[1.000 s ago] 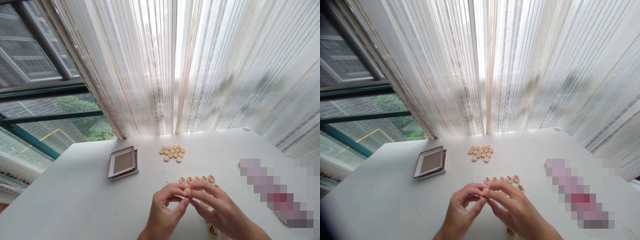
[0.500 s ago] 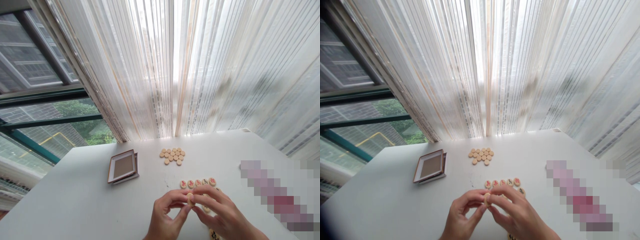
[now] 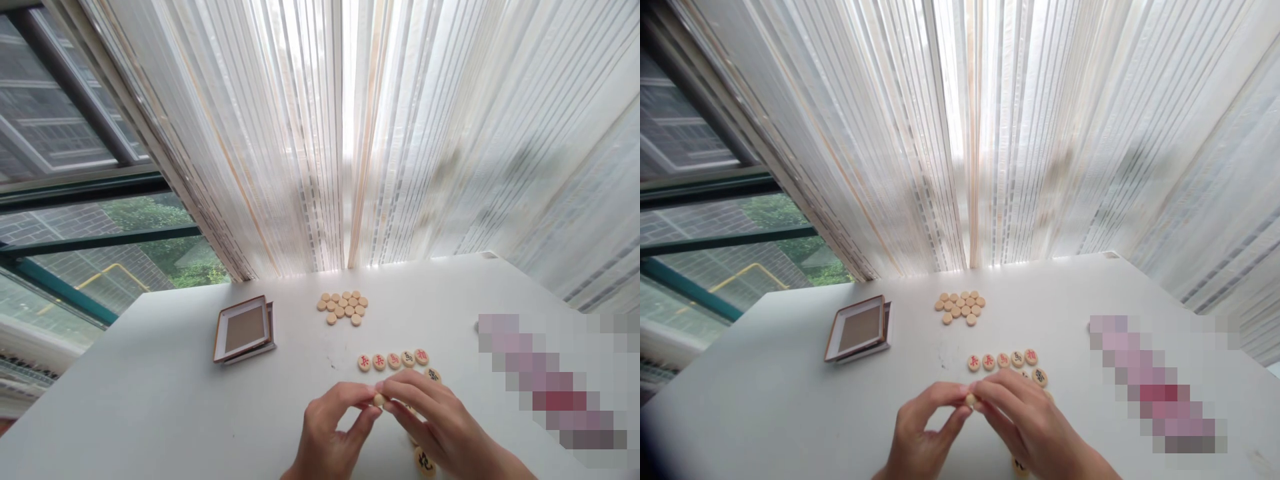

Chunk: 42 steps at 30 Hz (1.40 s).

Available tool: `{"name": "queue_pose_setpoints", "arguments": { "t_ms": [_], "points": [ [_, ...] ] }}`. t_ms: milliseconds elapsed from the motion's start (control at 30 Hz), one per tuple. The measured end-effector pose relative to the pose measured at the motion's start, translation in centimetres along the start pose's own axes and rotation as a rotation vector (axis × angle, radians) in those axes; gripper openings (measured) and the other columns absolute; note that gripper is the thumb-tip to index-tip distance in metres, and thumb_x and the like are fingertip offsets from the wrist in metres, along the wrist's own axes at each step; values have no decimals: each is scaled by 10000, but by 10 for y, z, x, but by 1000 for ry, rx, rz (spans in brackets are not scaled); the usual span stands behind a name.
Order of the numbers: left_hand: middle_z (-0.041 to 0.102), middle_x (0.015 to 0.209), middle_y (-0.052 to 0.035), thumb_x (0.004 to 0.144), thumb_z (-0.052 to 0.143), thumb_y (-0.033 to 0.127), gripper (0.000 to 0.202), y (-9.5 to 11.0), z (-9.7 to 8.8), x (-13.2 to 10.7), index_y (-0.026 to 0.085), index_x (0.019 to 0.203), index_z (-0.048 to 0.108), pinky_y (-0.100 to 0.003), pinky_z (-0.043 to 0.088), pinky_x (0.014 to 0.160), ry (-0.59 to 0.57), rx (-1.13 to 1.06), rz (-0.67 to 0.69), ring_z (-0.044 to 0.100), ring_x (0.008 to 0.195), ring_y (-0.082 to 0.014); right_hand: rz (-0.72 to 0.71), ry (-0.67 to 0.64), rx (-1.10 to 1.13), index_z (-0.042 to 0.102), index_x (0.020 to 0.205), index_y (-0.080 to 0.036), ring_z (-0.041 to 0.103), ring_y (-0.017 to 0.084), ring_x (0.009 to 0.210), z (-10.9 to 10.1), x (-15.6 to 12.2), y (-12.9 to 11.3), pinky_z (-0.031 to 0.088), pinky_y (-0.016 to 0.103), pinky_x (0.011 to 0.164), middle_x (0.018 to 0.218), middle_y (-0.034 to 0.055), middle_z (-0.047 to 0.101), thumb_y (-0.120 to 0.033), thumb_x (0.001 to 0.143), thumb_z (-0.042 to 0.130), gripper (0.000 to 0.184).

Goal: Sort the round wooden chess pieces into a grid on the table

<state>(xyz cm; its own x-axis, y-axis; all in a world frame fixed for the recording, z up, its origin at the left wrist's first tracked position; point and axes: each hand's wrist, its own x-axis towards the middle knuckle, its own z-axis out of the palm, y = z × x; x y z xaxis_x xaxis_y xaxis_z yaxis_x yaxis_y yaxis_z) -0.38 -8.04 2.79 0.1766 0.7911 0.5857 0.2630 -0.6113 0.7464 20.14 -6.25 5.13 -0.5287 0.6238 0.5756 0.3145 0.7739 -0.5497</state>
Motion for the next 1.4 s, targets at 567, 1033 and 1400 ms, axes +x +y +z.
{"name": "queue_pose_setpoints", "arguments": {
  "t_ms": [567,1033,1400],
  "points": [
    [752,963,-66,927,600,212,185,10,1,4,191,1091,683,-289,607,810,-21,-175,-259,723,848,-175,6,121,-26,567,1232,-247,707,173,864,14,0,5,584,281,821,955,42,716,-144,915,630,340],
    [708,1079,-90,935,595,220,290,12,-4,7,185,1222,626,-340,580,872,-137,-311,-310,686,917,-189,5,116,-13,580,1225,-240,681,180,947,12,2,6,553,305,890,1037,57,691,-86,883,648,381],
    [711,937,-69,919,640,334,230,4,4,3,152,1055,605,-303,577,782,3,-479,-548,707,792,-164,28,111,-50,601,1204,-238,676,187,945,4,-1,10,573,311,825,1037,66,687,-84,875,643,365]
  ]
}}
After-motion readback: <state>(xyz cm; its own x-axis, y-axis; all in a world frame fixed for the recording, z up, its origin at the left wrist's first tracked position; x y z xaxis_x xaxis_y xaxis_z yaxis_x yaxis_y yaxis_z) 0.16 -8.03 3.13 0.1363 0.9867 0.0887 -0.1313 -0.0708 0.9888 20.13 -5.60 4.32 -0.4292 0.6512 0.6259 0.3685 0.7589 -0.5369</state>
